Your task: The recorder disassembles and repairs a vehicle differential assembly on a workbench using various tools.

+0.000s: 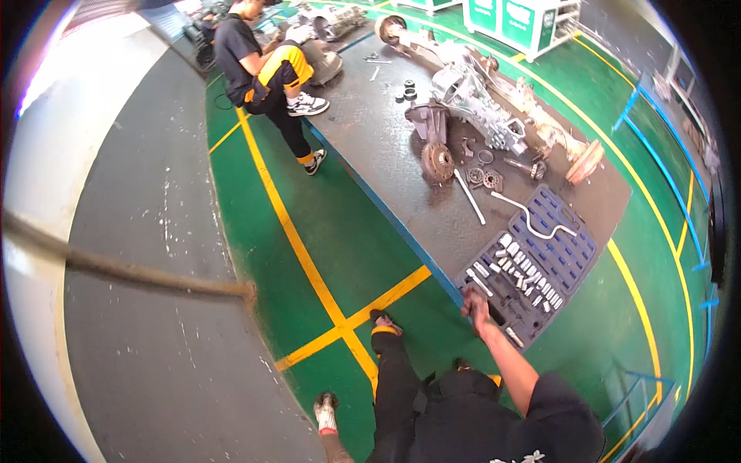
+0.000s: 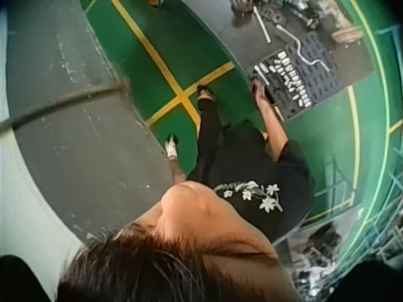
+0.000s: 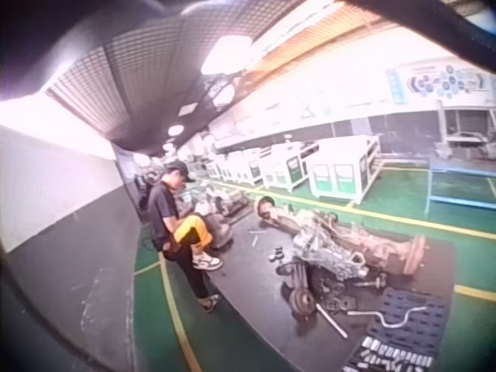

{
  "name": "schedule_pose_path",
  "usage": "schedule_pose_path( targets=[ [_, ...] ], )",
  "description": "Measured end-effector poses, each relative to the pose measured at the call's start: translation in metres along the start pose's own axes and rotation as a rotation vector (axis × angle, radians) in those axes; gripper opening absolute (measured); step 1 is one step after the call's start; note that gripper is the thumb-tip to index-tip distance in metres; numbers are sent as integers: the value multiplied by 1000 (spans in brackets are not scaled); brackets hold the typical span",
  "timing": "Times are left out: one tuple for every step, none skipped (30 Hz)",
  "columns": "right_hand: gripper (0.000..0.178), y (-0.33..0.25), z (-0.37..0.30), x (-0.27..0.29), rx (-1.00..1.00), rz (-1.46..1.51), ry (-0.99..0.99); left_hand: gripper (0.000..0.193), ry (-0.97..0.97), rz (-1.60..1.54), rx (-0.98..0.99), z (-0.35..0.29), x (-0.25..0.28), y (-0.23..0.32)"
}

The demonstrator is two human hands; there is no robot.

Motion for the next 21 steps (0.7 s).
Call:
schedule_pose_path(
  targets=[
    [16, -9, -7, -4, -29, 58, 95, 20, 46, 63, -54, -2, 4, 17],
    [14, -21, -6, -4, 104, -15, 108, 15, 79, 138, -113, -11, 12, 40],
    [12, -62, 89, -100, 64, 202, 54, 11, 119, 85, -268, 97, -38, 130],
    [13, -51, 113, -114, 54, 187, 7, 9, 52, 134, -247, 123, -38, 154],
    [15, -60, 123, -129, 88, 184, 18, 7, 1, 164, -214, 134, -43, 163],
    [17, -62, 124, -153, 122, 196, 31, 6, -73, 170, -243, 148, -43, 190],
    [17, -69, 137, -168, 135, 209, 54, 6, -147, 158, -286, 172, -60, 224],
    [21, -82, 149, -186, 190, 187, 17, 10, -127, 106, -172, 191, -64, 242],
    [24, -89, 159, -198, 239, 164, -16, 10, -149, 131, -173, 211, -84, 269],
    [22, -94, 166, -190, 345, 143, 113, 11, -229, 278, -222, 222, -110, 304],
    [22, -97, 169, -194, 333, 164, 144, 13, -295, 423, -268, 230, -125, 332],
    [17, -103, 170, -202, 248, 199, 190, 16, -290, 516, -356, 241, -130, 361],
    [14, -110, 174, -205, 178, 236, 242, 18, -336, 639, -439, 244, -144, 400],
    [14, -114, 178, -203, 168, 254, 243, 20, -324, 553, -367, 247, -151, 437],
    [14, -121, 185, -207, 176, 270, 257, 21, -298, 458, -292, 247, -157, 464],
    [18, -138, 189, -219, 289, 232, 166, 25, -278, 419, -307, 264, -147, 496],
    [22, -150, 192, -223, 388, 184, 75, 28, -252, 379, -309, 277, -132, 524],
    [29, -149, 206, -204, 534, 81, 220, 30, -193, 381, -343, 273, -143, 559],
    [29, -139, 223, -208, 509, 102, 240, 32, -129, 398, -387, 268, -147, 610],
    [32, -161, 247, -214, 633, -131, 241, 34, -42, 301, -374, 277, -129, 639],
    [36, -183, 270, -221, 754, -369, 239, 35, 42, 200, -362, 281, -112, 653]
  ],
)
Point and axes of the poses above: each hand's wrist, its own z-axis towards the middle knuckle, its own x-axis out of the back of the hand, y = z × x, the point moved 9 cm from there along z, towards the middle knuckle, and after that the axes turned 5 degrees about z, right-handed, at the moved point
